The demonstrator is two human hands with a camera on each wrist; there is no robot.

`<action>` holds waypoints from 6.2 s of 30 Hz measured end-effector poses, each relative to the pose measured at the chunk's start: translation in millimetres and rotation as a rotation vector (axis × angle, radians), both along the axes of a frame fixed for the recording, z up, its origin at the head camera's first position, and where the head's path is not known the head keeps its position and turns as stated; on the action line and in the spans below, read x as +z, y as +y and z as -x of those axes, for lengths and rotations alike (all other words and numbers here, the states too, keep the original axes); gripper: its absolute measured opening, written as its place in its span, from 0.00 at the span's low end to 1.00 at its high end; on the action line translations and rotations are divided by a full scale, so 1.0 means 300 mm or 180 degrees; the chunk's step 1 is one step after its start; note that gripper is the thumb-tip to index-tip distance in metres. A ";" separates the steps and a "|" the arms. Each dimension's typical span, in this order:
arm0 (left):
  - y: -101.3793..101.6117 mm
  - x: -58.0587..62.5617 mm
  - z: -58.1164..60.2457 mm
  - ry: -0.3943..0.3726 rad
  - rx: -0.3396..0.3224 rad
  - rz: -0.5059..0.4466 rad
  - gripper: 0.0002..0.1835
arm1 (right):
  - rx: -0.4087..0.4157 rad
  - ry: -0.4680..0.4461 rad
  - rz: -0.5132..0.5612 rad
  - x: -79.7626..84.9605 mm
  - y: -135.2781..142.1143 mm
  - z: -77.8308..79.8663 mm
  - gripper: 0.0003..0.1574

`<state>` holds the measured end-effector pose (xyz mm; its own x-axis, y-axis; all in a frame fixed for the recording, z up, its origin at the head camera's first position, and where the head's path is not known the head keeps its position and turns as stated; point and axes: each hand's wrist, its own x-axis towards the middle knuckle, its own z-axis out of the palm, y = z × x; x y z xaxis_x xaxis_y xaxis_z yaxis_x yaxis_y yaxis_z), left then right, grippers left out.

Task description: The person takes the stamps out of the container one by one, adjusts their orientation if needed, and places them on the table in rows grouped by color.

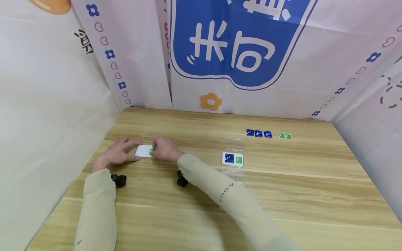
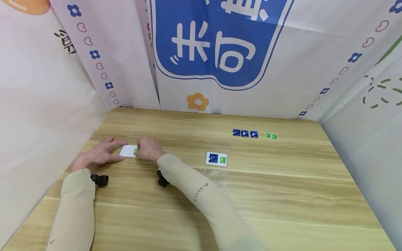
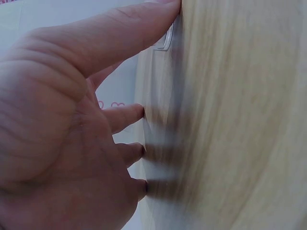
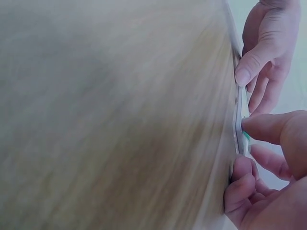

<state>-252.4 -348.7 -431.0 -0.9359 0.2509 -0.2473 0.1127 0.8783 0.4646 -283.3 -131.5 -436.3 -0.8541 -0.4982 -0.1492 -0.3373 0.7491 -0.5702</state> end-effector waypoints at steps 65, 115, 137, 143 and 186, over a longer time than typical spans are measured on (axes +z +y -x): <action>0.006 -0.009 -0.001 0.0071 -0.0024 -0.0012 0.37 | -0.0010 -0.0421 0.1056 0.055 0.146 -0.002 0.06; -0.011 -0.005 0.007 0.0009 -0.0016 -0.0025 0.39 | 0.0246 0.0257 0.1251 0.161 0.446 0.035 0.06; -0.017 -0.024 -0.002 0.0020 0.0010 0.0022 0.39 | -0.0136 -0.0123 0.1636 0.160 0.600 0.044 0.07; -0.015 -0.016 -0.007 0.0028 0.0030 -0.0015 0.38 | -0.0236 -0.0154 0.1783 0.181 0.643 0.052 0.09; -0.014 -0.015 -0.015 -0.0014 0.0061 -0.0150 0.39 | -0.0702 0.0070 0.2504 0.247 0.963 0.066 0.13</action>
